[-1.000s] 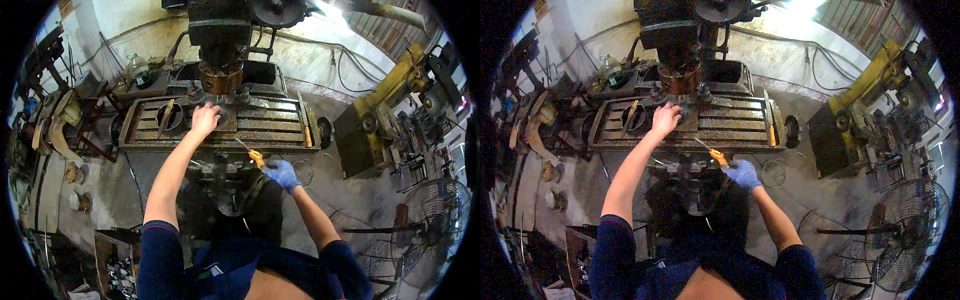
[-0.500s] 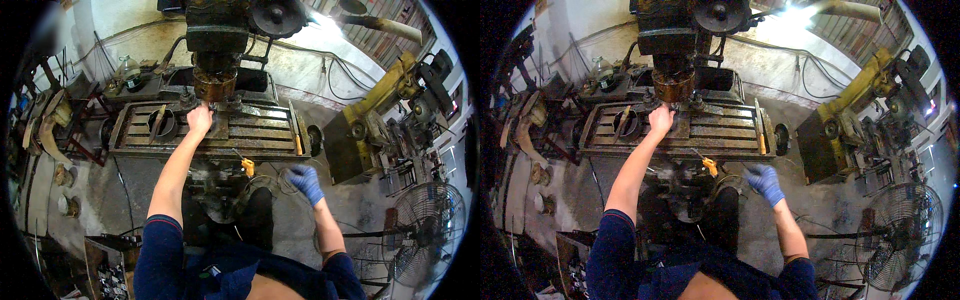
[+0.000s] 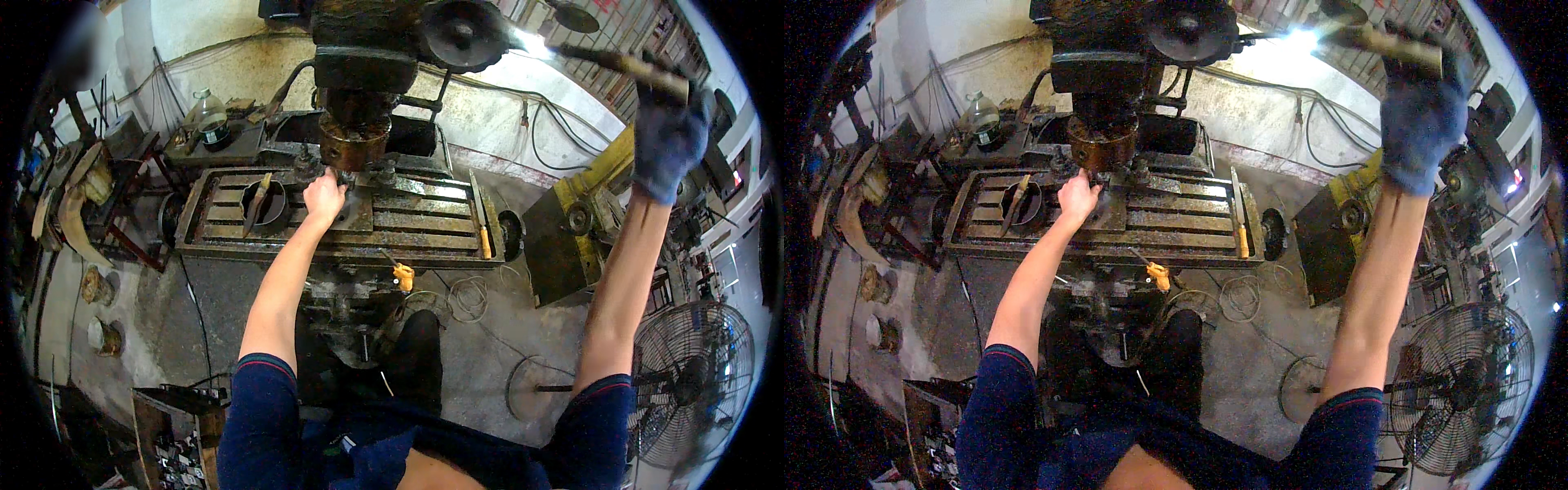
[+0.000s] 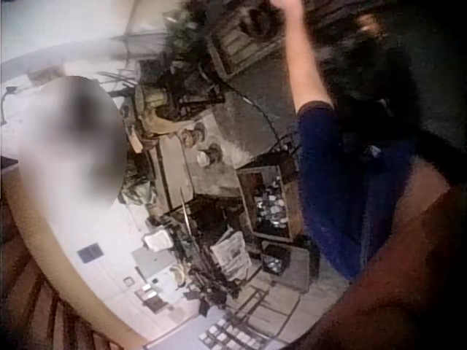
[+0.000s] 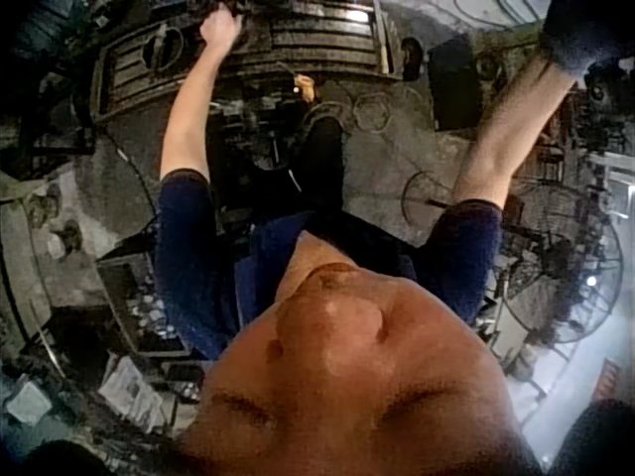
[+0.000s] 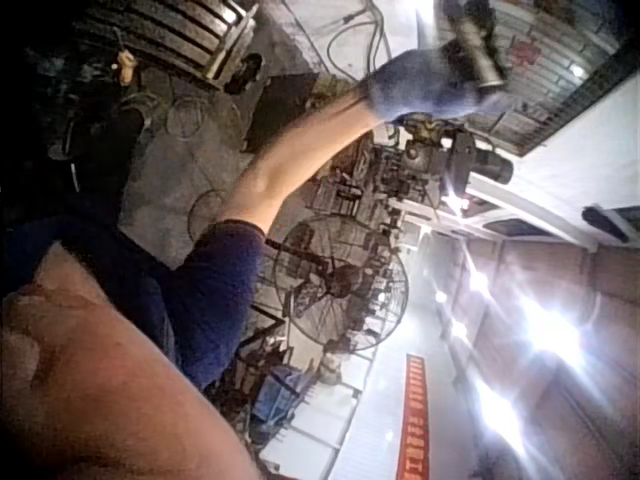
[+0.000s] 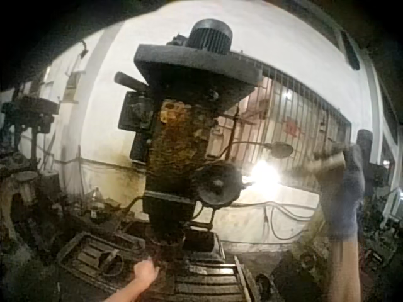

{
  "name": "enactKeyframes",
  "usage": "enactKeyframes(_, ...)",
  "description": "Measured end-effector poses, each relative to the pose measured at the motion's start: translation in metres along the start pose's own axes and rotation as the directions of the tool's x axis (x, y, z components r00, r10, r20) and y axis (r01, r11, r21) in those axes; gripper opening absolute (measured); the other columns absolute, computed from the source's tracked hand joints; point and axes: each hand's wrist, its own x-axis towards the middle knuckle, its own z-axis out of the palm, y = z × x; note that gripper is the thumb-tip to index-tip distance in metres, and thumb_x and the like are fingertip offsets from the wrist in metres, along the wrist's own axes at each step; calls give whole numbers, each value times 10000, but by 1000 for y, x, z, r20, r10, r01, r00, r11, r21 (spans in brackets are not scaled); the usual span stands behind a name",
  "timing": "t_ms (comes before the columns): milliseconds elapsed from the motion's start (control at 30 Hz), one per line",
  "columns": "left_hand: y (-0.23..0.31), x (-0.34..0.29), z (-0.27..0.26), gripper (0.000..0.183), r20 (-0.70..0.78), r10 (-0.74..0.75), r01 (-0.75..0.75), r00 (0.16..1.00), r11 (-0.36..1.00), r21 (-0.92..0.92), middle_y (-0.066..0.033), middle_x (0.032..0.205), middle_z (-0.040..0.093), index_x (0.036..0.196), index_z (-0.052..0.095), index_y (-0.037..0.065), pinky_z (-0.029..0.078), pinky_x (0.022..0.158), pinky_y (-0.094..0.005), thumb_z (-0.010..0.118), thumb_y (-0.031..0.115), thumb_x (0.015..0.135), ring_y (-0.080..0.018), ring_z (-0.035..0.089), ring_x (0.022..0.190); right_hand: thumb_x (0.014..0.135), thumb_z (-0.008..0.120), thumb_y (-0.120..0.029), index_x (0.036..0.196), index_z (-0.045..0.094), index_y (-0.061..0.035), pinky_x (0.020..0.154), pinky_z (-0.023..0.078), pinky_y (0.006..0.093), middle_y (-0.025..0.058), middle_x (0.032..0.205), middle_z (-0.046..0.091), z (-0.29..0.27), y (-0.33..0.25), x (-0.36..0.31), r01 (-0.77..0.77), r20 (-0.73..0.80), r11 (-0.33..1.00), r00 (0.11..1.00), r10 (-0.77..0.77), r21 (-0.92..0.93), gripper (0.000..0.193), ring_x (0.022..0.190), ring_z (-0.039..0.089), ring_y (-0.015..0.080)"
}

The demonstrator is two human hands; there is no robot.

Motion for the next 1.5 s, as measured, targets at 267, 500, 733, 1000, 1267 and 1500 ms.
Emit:
enactKeyframes(267, -12, 5, 0, 427, 37, 38, -37, 999, 999, -25, -211, 818, 612, 809, 574, -37, 493, 667, -422, 693, 359, 702, -327, 610, 783, 883, 446, -412, 816, 478, -66, 993, 269, 515, 112, 872, 529, 8, 13, -156, -31, -155, 977, 988, -2, -210, 353, 1042, 481, 356)
enactKeyframes(500, -19, 12, 5, 425, 89, -1, 5, 996, 999, -36, -197, 743, 613, 711, 588, -35, 480, 657, -428, 701, 373, 684, -336, 609, 768, 869, 445, -349, 728, 450, -48, 931, 340, 522, 124, 818, 545, 16, 11, -129, 9, -104, 957, 994, -41, -291, 332, 961, 549, 344)
enactKeyframes(733, -22, -10, -42, 248, 134, 45, -13, 990, 973, -229, -154, 835, 643, 929, 663, 73, 483, 711, -401, 640, 245, 752, -314, 614, 800, 842, 504, -286, 787, 526, -23, 903, 368, 440, 132, 863, 576, 7, 22, -153, 101, -83, 958, 988, -128, -268, 269, 961, 549, 316)
enactKeyframes(1000, -86, -59, -111, 166, -82, 70, -96, 994, 916, -391, -175, 703, 624, 839, 640, -10, 475, 593, -335, 608, 131, 759, -271, 627, 642, 844, 504, -251, 871, 561, 19, 806, 394, 325, 88, 844, 584, 20, 19, -158, -11, -259, 905, 960, -110, -425, 277, 849, 538, 190)
enactKeyframes(1267, -110, -84, -117, 181, 54, -19, 48, 998, 794, -607, -101, 678, 626, 890, 623, -29, 453, 566, -270, 549, 36, 739, -139, 593, 601, 831, 515, -240, 857, 580, 20, 835, 400, 361, 128, 878, 607, 15, 8, -114, 2, -96, 977, 995, -23, -213, 269, 888, 570, 251)
enactKeyframes(1500, -78, -65, -71, 326, 312, 56, 193, 948, 679, -708, -103, 753, 622, 1082, 541, -62, 463, 497, -270, 539, -8, 761, -135, 585, 576, 878, 454, -298, 819, 535, 14, 846, 409, 359, 122, 841, 578, 24, 18, -157, -56, -264, 852, 960, -99, -521, 328, 888, 561, 248)
